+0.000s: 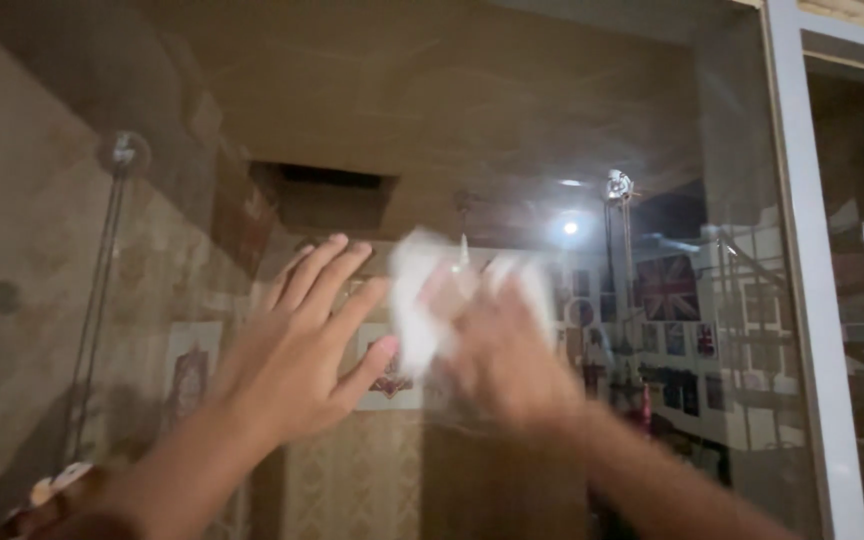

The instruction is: Cleaning a glass window pane using a cleaning spray and a cloth.

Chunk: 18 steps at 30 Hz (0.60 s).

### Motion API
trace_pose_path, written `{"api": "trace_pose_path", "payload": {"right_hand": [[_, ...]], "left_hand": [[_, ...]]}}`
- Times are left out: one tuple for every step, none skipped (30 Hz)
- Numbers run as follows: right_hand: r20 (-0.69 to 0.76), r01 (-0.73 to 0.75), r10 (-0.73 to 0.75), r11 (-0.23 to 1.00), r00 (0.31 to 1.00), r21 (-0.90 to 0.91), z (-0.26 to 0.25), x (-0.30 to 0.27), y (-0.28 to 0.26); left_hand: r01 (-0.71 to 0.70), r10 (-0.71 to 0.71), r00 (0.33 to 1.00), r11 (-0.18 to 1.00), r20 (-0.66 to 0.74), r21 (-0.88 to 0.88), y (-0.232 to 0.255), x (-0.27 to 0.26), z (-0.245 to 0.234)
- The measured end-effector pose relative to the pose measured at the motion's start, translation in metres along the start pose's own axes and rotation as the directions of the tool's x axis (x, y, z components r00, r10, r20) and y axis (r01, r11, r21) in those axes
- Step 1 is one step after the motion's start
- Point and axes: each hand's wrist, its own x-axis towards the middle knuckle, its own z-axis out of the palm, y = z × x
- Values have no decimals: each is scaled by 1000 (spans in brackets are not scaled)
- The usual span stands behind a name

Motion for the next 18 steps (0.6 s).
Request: {"api": "trace_pose_path", "payload": {"right_hand": [[1, -2, 2, 1000, 1000, -3, 1, 10, 24], [-95, -145, 146, 989, 985, 20, 1, 19, 47], [-187, -281, 287, 958, 940, 59, 1, 28, 70], [-186, -283, 289, 957, 939, 57, 3, 17, 62], [-220, -321, 326, 945, 919, 59, 6, 7, 52], [-254, -359, 363, 931, 897, 63, 8, -3, 43], [-251, -363, 368, 929, 895, 67, 15, -32, 23], [-259, -303, 303, 952, 917, 44, 21, -60, 3], [-271, -242, 238, 970, 933, 20, 29, -86, -18], [-273, -247, 244, 969, 930, 24, 30, -89, -17], [-270, -239, 237, 971, 933, 28, 29, -91, -14], [-266, -230, 230, 973, 936, 32, 30, -92, -10], [-264, -231, 230, 973, 937, 28, 24, -74, 6], [-245, -273, 271, 962, 931, 28, 20, -55, 22], [-233, -308, 307, 951, 923, 32, 16, -31, 37], [-237, -304, 302, 952, 923, 33, 10, -9, 55], [-237, -307, 304, 951, 923, 23, 6, 14, 71], [-237, -311, 305, 950, 922, 14, 1, 37, 86]], "left_hand": [[-2, 2, 1000, 1000, -2, -3, 0, 4, 4], [6, -6, 1000, 1000, -6, 1, 1, 9, 8], [13, -13, 1000, 1000, -9, 7, 2, 13, 10], [11, -11, 1000, 1000, -10, 4, 3, 14, 14], [38, -38, 999, 999, -18, 5, 4, 14, 17], [66, -65, 998, 998, -26, 7, 5, 15, 20], [63, -63, 998, 998, -20, 6, 6, 12, 21], [77, -77, 997, 997, -20, 12, 8, 10, 22], [87, -87, 996, 996, -24, 21, 7, 9, 24], [81, -81, 997, 996, -20, 22, 6, 9, 24], [82, -81, 996, 996, -30, 35, 6, 10, 25], [82, -80, 996, 995, -39, 47, 5, 11, 26], [83, -81, 996, 996, -41, 42, 8, 10, 27], [92, -90, 995, 995, -43, 40, 10, 10, 29], [102, -100, 994, 994, -46, 47, 9, 10, 28], [104, -101, 994, 993, -50, 52, 10, 11, 28], [107, -104, 993, 993, -50, 49, 9, 11, 27], [109, -107, 993, 993, -50, 46, 9, 11, 26]]}}
